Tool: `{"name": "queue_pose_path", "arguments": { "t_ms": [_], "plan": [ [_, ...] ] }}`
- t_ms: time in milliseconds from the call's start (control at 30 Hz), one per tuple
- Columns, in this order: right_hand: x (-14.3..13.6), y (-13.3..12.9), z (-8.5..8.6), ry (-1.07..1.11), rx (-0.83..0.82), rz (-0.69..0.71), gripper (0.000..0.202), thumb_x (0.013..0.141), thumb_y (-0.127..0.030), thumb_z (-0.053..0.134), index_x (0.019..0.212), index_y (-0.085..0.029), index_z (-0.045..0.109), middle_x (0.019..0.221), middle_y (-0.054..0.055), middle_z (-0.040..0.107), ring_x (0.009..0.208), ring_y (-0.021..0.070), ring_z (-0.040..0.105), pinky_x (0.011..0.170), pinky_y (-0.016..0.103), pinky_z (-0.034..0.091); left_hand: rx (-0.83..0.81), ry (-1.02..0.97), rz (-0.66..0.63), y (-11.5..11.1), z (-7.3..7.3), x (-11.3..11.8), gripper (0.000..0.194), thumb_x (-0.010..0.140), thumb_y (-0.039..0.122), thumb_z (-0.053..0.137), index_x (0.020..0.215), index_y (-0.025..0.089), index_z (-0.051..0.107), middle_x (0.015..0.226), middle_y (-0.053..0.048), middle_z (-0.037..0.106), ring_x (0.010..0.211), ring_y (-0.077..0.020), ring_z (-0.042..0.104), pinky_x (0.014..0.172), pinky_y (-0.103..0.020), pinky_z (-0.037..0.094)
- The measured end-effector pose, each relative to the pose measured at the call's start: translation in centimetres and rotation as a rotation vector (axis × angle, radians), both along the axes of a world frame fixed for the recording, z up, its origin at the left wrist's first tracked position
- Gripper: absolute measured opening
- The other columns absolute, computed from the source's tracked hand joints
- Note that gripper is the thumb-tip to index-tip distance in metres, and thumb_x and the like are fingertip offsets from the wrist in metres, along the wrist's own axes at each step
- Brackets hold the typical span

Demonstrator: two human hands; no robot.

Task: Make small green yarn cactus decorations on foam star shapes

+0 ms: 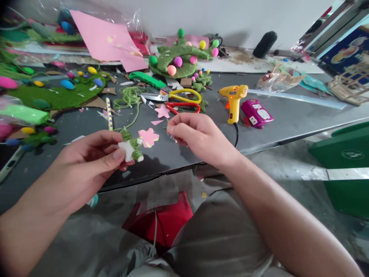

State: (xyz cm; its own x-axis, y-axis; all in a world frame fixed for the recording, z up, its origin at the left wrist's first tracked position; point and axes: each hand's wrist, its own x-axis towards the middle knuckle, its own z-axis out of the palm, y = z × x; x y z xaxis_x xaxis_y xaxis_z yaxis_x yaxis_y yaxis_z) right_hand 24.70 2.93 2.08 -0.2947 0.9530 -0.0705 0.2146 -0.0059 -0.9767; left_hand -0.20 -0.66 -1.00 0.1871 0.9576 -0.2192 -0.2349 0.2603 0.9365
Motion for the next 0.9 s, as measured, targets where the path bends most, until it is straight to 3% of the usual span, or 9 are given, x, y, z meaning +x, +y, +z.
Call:
{"name": "queue_pose_path", "arguments": {
  "t_ms": [233, 567, 733, 833, 900],
  "plan": [
    [1.0, 1.8, -1.0, 0.149, 0.013, -0.079, 0.028, 0.089, -0.015, 0.05, 0.062, -0.021, 0.044, 0.071, 0.0, 0.039, 0.064, 0.0133, 0.04, 0.058, 0.031, 0.031, 0.02, -0.019, -0.006, 0.1, 0.0, 0.1, 0.023, 0.076, 0.024, 0.091, 0.095, 0.027, 0.08, 0.08, 0.002, 0.077, 0.072, -0.0114, 0.072, 0.066, -0.017, 0.06],
    [1.9, 3.8, -2.1, 0.167, 0.095, -0.346, 0.03, 0.085, -0.015, 0.055, 0.057, -0.021, 0.046, 0.063, -0.001, 0.039, 0.056, 0.011, 0.04, 0.052, 0.029, 0.028, 0.004, -0.038, -0.013, 0.1, -0.1, -0.1, 0.022, 0.075, 0.025, 0.091, 0.094, 0.028, 0.08, 0.079, 0.003, 0.076, 0.071, -0.0109, 0.071, 0.065, -0.017, 0.059],
    [1.9, 3.8, -2.1, 0.136, 0.168, -0.388, 0.033, 0.09, -0.025, 0.063, 0.057, -0.02, 0.061, 0.061, 0.001, 0.052, 0.056, 0.0115, 0.048, 0.053, 0.029, 0.036, 0.008, -0.055, -0.021, 0.1, 0.0, 0.0, 0.021, 0.077, 0.024, 0.09, 0.095, 0.028, 0.08, 0.08, 0.003, 0.077, 0.071, -0.0105, 0.071, 0.066, -0.017, 0.059],
    [1.5, 3.0, -1.8, 0.123, 0.22, -0.321, 0.016, 0.088, -0.028, 0.073, 0.074, -0.022, 0.078, 0.071, 0.003, 0.065, 0.066, 0.0143, 0.056, 0.061, 0.031, 0.044, 0.009, -0.066, -0.029, 0.1, 0.0, 0.0, 0.02, 0.077, 0.023, 0.09, 0.094, 0.027, 0.08, 0.079, 0.003, 0.077, 0.07, -0.0103, 0.071, 0.065, -0.016, 0.058],
    [1.2, 2.5, -1.6, 0.128, 0.238, -0.265, 0.007, 0.084, -0.03, 0.079, 0.08, -0.024, 0.08, 0.076, 0.002, 0.068, 0.071, 0.0158, 0.057, 0.064, 0.032, 0.046, 0.001, -0.066, -0.028, 0.1, 0.0, 0.0, 0.021, 0.076, 0.022, 0.091, 0.093, 0.027, 0.08, 0.079, 0.002, 0.077, 0.069, -0.0104, 0.071, 0.064, -0.016, 0.058]
  ]
}}
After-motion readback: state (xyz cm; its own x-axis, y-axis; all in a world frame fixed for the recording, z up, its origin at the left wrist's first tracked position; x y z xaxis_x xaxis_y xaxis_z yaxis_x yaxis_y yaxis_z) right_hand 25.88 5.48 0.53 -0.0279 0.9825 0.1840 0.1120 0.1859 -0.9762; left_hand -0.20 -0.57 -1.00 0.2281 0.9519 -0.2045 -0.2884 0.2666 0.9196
